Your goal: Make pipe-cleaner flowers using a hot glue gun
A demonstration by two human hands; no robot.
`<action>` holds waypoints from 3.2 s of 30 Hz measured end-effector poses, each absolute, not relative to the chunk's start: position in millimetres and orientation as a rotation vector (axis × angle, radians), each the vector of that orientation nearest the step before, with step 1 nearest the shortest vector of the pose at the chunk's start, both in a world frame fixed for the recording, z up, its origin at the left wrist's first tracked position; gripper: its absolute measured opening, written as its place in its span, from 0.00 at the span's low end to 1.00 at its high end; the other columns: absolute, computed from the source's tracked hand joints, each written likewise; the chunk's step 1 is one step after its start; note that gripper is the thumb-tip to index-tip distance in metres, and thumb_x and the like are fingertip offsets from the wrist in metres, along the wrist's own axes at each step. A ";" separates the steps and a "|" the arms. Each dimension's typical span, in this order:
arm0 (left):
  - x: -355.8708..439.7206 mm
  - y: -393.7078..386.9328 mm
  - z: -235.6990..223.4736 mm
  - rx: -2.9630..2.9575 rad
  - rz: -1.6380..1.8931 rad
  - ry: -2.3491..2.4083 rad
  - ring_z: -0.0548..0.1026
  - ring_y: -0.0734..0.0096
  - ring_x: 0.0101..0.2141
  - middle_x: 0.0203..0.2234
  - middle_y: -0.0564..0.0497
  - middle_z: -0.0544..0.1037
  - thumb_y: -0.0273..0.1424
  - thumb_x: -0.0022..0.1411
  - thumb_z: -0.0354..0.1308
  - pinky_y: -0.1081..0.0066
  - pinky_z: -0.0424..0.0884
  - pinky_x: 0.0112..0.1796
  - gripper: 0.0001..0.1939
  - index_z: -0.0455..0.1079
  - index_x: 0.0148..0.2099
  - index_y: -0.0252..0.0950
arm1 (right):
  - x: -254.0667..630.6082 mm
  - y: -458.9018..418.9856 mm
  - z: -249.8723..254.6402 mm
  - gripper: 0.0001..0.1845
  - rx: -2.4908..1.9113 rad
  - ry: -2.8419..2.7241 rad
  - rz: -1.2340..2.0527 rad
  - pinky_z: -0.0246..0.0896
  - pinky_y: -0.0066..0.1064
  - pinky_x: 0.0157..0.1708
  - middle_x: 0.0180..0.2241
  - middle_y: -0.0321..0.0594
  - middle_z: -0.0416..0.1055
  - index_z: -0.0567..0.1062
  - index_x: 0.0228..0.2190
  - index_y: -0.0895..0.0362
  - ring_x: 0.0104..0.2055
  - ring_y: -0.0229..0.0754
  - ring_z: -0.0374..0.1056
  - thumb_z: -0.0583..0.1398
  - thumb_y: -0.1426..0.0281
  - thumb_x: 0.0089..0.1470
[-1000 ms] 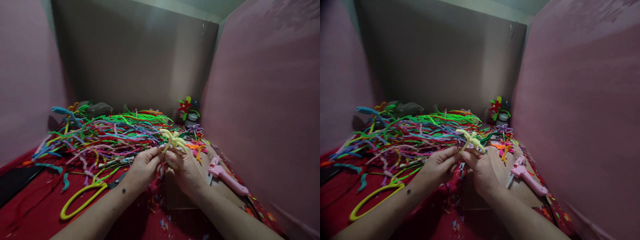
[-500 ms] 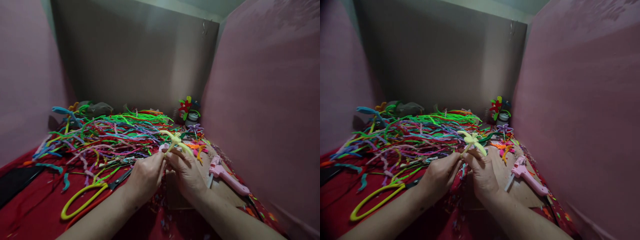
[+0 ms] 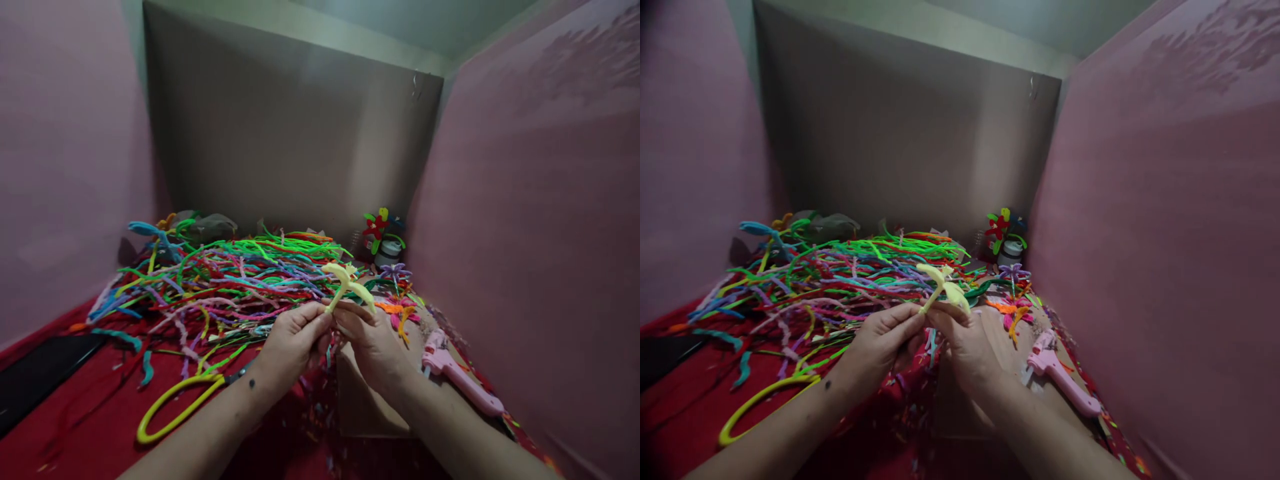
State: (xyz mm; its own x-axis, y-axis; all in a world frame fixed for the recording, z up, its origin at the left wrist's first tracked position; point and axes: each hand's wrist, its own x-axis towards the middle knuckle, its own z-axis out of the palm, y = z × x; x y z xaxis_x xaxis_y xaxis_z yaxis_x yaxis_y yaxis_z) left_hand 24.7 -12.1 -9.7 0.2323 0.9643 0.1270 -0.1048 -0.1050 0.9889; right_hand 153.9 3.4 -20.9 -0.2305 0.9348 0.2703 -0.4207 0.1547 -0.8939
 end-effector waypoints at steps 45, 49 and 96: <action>30.7 -10.5 -40.9 2.752 1.337 1.360 0.71 0.70 0.19 0.20 0.50 0.73 0.25 0.64 0.43 0.72 0.58 0.21 0.09 0.64 0.39 0.32 | 160.9 -3.1 -29.8 0.08 -0.587 -0.881 1.458 0.54 0.25 0.25 0.22 0.33 0.71 0.77 0.24 0.58 0.24 0.33 0.61 0.68 0.75 0.34; 29.3 -11.9 -35.5 2.514 1.347 1.231 0.70 0.72 0.21 0.22 0.51 0.72 0.24 0.62 0.43 0.74 0.60 0.23 0.11 0.65 0.43 0.33 | 159.8 -4.3 -29.4 0.09 -0.582 -0.911 1.465 0.56 0.26 0.28 0.25 0.34 0.73 0.78 0.26 0.57 0.27 0.34 0.63 0.68 0.73 0.36; 25.7 -18.4 -14.7 1.483 1.106 0.876 0.66 0.77 0.18 0.16 0.53 0.69 0.35 0.56 0.57 0.76 0.63 0.21 0.14 0.68 0.22 0.33 | 159.8 -21.0 -12.4 0.15 -0.437 -1.158 1.426 0.58 0.28 0.17 0.16 0.29 0.65 0.67 0.30 0.54 0.15 0.35 0.60 0.66 0.64 0.41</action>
